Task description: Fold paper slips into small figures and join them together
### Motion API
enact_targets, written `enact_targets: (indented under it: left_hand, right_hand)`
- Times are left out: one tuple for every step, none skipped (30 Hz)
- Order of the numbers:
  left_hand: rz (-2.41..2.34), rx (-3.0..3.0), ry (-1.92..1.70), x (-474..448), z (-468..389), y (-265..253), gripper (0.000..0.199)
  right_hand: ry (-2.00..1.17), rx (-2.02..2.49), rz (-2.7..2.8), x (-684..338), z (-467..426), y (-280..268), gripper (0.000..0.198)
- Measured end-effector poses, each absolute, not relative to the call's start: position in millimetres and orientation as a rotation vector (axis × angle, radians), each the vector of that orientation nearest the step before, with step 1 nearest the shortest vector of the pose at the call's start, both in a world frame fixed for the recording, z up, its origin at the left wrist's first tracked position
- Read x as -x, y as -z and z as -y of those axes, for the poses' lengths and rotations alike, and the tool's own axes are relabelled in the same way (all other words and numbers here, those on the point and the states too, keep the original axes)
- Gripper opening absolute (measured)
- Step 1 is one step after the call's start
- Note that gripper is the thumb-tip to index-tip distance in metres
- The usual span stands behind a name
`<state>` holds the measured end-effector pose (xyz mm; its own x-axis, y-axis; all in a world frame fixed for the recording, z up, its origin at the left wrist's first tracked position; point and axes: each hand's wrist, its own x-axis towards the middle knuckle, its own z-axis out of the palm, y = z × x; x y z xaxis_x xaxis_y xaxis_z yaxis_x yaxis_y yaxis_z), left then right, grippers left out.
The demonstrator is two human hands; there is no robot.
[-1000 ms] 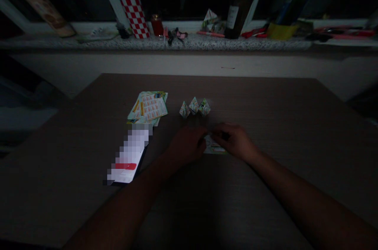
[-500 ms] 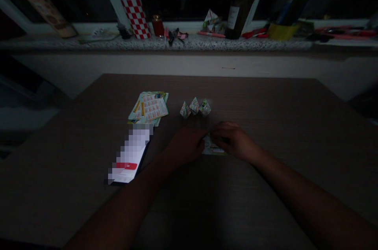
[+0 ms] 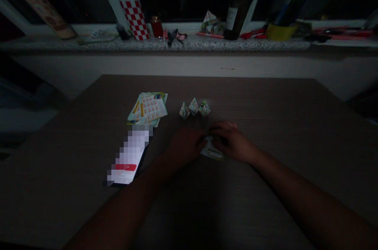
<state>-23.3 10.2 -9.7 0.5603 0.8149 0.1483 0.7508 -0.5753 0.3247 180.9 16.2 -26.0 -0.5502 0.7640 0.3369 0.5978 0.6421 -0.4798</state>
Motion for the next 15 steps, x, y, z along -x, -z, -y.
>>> enact_targets:
  left_hand:
    - [-1.311, -2.568, -0.438, 23, -10, 9, 0.019]
    - [-1.315, -2.566, -0.461, 23, -9, 9, 0.018]
    - [-1.325, -2.569, -0.485, 22, -9, 8, 0.018]
    - [-1.339, -2.576, -0.513, 22, -8, 7, 0.018]
    - [-1.354, -2.59, -0.543, 21, -7, 6, 0.018]
    - [-1.372, -2.609, -0.574, 21, -6, 5, 0.019]
    - [-1.395, -2.631, -0.604, 20, -6, 4, 0.019]
    - [-1.417, -2.656, -0.628, 19, -5, 3, 0.02]
    - [-1.437, -2.684, -0.645, 18, -4, 1, 0.021]
    - [-1.453, -2.713, -0.656, 17, -3, 0, 0.022]
    - [-1.46, -2.745, -0.662, 16, -2, -1, 0.023]
    - [-1.461, -2.776, -0.667, 15, -1, -3, 0.025]
    - [-1.457, -2.805, -0.674, 14, 0, -4, 0.027]
    - [-1.459, -2.827, -0.676, 13, 1, -5, 0.028]
    - [-1.466, -2.84, -0.677, 12, 2, -7, 0.03]
  right_hand:
    - [-0.445, 1.06, 2.304, -181, -17, 26, 0.019]
    - [-0.467, 1.054, 2.264, -181, -18, 26, 0.015]
    - [-0.486, 1.046, 2.226, -180, -18, 26, 0.011]
    - [-0.497, 1.035, 2.191, -179, -17, 25, 0.009]
    - [-0.499, 1.019, 2.164, -178, -17, 24, 0.008]
    - [-0.489, 1.0, 2.141, -177, -16, 23, 0.007]
    - [-0.471, 0.979, 2.122, -176, -14, 21, 0.007]
    - [-0.445, 0.955, 2.106, -175, -12, 20, 0.008]
    - [-0.412, 0.928, 2.092, -173, -10, 18, 0.009]
    - [-0.37, 0.896, 2.081, -172, -8, 16, 0.01]
    - [-0.327, 0.865, 2.074, -171, -6, 14, 0.011]
    - [-0.285, 0.836, 2.071, -170, -5, 12, 0.01]
    - [-0.249, 0.812, 2.073, -169, -3, 11, 0.009]
    - [-0.217, 0.789, 2.076, -169, -2, 10, 0.009]
    - [-0.189, 0.766, 2.077, -169, -1, 9, 0.009]
